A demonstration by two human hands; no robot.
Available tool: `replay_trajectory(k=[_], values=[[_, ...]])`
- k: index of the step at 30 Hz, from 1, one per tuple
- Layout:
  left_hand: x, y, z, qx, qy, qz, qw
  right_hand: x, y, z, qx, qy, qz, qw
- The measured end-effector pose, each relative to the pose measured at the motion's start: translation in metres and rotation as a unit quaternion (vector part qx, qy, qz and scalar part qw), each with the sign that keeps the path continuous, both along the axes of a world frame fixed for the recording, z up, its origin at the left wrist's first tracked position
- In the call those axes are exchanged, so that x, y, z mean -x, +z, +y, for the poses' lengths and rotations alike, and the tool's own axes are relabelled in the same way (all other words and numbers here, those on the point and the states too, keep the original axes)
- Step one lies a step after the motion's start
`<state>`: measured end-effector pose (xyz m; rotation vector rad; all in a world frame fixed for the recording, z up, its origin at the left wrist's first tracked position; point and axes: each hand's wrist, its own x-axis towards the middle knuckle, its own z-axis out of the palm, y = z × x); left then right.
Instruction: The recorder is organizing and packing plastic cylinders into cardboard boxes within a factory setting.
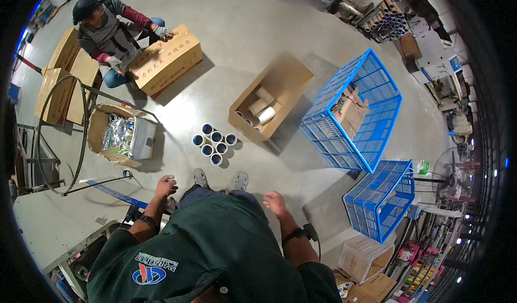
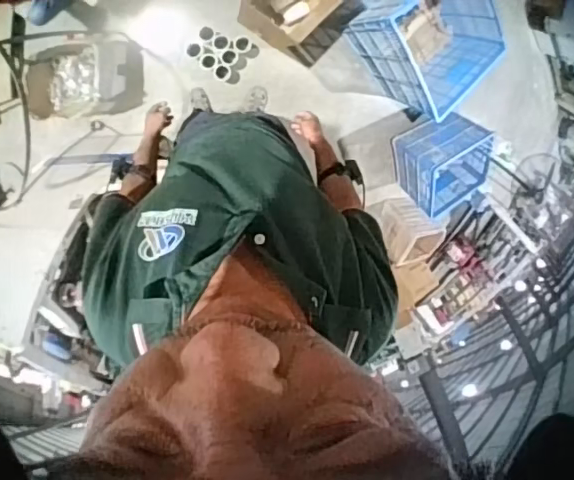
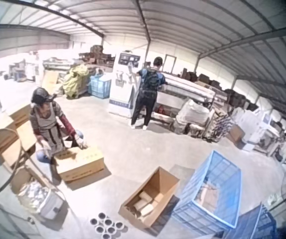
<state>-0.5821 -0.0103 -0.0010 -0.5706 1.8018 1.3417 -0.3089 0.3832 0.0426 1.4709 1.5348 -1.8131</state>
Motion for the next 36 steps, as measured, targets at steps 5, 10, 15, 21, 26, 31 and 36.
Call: replay_trajectory(k=[5, 10, 15, 21, 26, 31, 36], values=[[-0.007, -0.013, -0.017, -0.015, 0.007, -0.01, 1.0, 0.001, 0.01, -0.009, -0.012, 0.018, 0.002, 1.0], [-0.014, -0.003, -0.016, -0.015, 0.002, -0.006, 1.0, -0.014, 0.006, -0.016, 0.0, 0.011, 0.002, 1.0], [-0.023, 0.003, -0.028, -0.004, 0.014, 0.011, 1.0, -0.019, -0.003, -0.024, 0.006, -0.009, 0.052, 0.999], [-0.021, 0.005, -0.021, -0.004, 0.016, 0.016, 1.0, -0.035, -0.031, -0.015, 0.017, 0.001, 0.011, 1.0], [-0.022, 0.005, -0.024, 0.002, 0.01, 0.033, 0.999, -0.027, -0.012, -0.018, 0.007, 0.012, -0.026, 1.0], [-0.028, 0.0, -0.025, -0.014, 0.023, 0.019, 0.999, -0.018, -0.008, -0.015, 0.001, 0.048, -0.006, 0.999], [-0.035, -0.007, -0.032, -0.022, 0.042, 0.009, 0.999, -0.004, -0.005, -0.017, -0.027, 0.072, -0.026, 0.997]])
